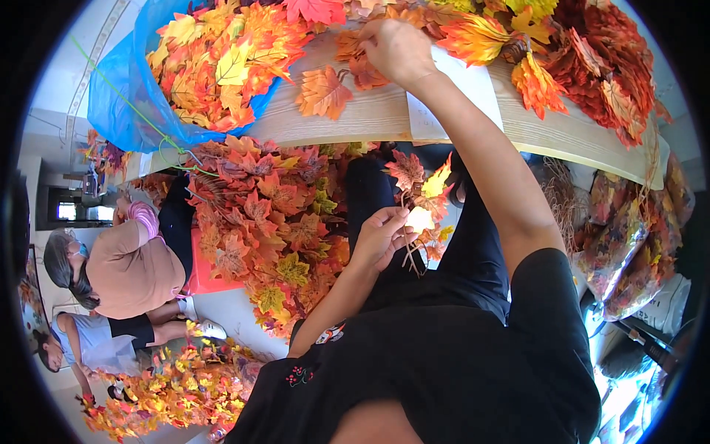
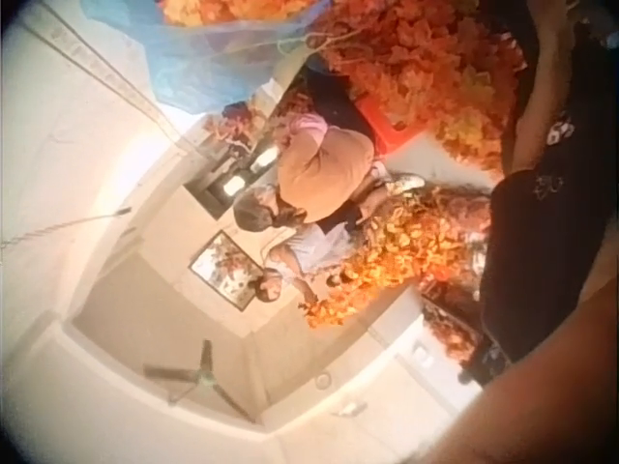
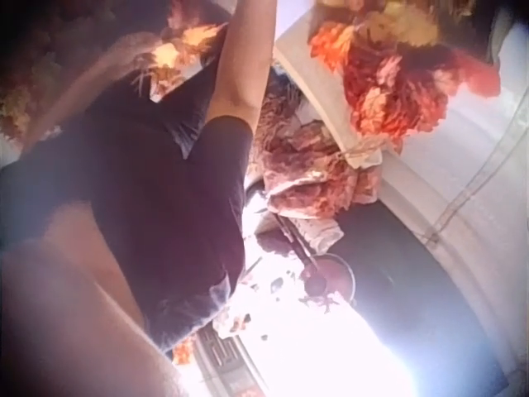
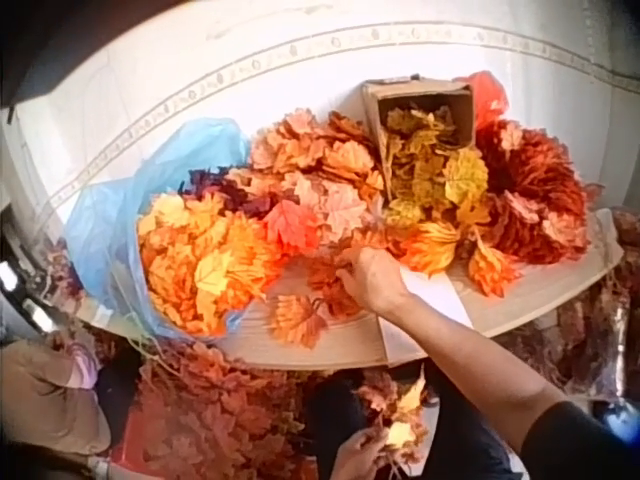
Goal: The person assembles artificial autumn maple leaf branches by hand, attaching individual artificial leaves to plastic stems to create finished branches.
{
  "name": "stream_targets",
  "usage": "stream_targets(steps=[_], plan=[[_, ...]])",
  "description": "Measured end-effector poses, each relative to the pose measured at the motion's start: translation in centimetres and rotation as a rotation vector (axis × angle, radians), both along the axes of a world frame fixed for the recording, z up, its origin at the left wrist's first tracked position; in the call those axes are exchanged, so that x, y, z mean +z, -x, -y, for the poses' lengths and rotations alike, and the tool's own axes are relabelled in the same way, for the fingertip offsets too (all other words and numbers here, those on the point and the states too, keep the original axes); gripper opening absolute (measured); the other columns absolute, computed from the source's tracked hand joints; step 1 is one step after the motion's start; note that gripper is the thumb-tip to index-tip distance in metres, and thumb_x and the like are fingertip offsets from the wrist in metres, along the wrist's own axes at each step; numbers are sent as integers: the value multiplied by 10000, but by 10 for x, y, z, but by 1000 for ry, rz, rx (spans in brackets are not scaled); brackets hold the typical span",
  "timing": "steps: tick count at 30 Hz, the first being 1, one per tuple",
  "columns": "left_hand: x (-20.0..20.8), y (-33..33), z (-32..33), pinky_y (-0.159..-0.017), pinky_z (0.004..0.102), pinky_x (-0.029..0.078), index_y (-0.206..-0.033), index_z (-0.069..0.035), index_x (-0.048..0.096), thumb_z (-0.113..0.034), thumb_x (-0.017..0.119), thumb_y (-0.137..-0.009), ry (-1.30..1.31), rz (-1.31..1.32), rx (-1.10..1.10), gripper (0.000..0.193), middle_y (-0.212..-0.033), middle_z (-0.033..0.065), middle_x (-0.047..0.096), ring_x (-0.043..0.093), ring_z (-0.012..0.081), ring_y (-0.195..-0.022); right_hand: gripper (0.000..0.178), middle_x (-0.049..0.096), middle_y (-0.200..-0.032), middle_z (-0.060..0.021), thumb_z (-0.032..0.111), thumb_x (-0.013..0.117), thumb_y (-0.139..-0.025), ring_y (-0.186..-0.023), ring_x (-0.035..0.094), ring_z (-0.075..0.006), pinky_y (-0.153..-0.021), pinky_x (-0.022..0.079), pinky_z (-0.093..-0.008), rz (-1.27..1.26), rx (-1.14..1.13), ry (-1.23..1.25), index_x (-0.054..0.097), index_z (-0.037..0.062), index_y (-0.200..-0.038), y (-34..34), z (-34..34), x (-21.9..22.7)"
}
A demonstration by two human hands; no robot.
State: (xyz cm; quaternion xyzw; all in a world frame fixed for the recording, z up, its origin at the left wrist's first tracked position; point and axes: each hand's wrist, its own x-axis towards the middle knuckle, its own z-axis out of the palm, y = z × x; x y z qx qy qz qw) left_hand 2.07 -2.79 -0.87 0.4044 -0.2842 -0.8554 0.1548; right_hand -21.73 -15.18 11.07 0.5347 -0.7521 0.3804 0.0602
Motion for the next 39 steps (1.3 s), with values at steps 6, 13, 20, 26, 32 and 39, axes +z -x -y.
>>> stream_targets(steps=[6,13,20,26,32,39], plan=[[-2,-1,-1,-722,304,536,-920,-27,552,-160,608,-841,36,11,6,165,-803,54,566,570,145,-743,190,648,-789,-92,261,652,-727,-806,608,-274,-770,460,-377,-74,-87,53,677,159,-886,15,8,-14],[4,-2,1,-660,275,534,-927,-35,542,-175,589,-854,56,37,-24,165,-856,96,610,594,147,-689,167,640,-739,-91,231,641,-747,-700,616,-235,-648,479,-356,61,-72,92,668,98,-844,12,2,3],[-1,0,20,-496,183,453,-944,-51,506,-115,492,-886,-39,-33,4,87,-936,121,638,582,68,-576,155,614,-696,-171,130,615,-747,-629,594,-283,-589,469,-356,92,33,224,620,-20,-785,-2,-36,58],[0,14,21,-459,173,419,-941,-58,511,-91,489,-871,-184,-93,21,81,-964,121,629,533,76,-560,138,615,-657,-127,106,626,-758,-581,580,-182,-538,454,-305,105,-5,271,621,-29,-787,3,-61,74],[3,5,28,-459,196,426,-923,-71,523,-136,507,-881,-230,-101,142,79,-946,122,640,566,107,-593,61,589,-643,-75,127,600,-738,-659,585,-251,-635,456,-376,-249,205,-174,613,77,-705,-46,-170,53],[19,22,17,-541,210,446,-953,-74,568,-180,519,-884,-239,-103,20,135,-1015,64,625,594,116,-843,52,587,-717,-75,84,631,-695,-725,550,-222,-693,416,-329,132,250,-298,629,43,-727,-85,-208,-57]])
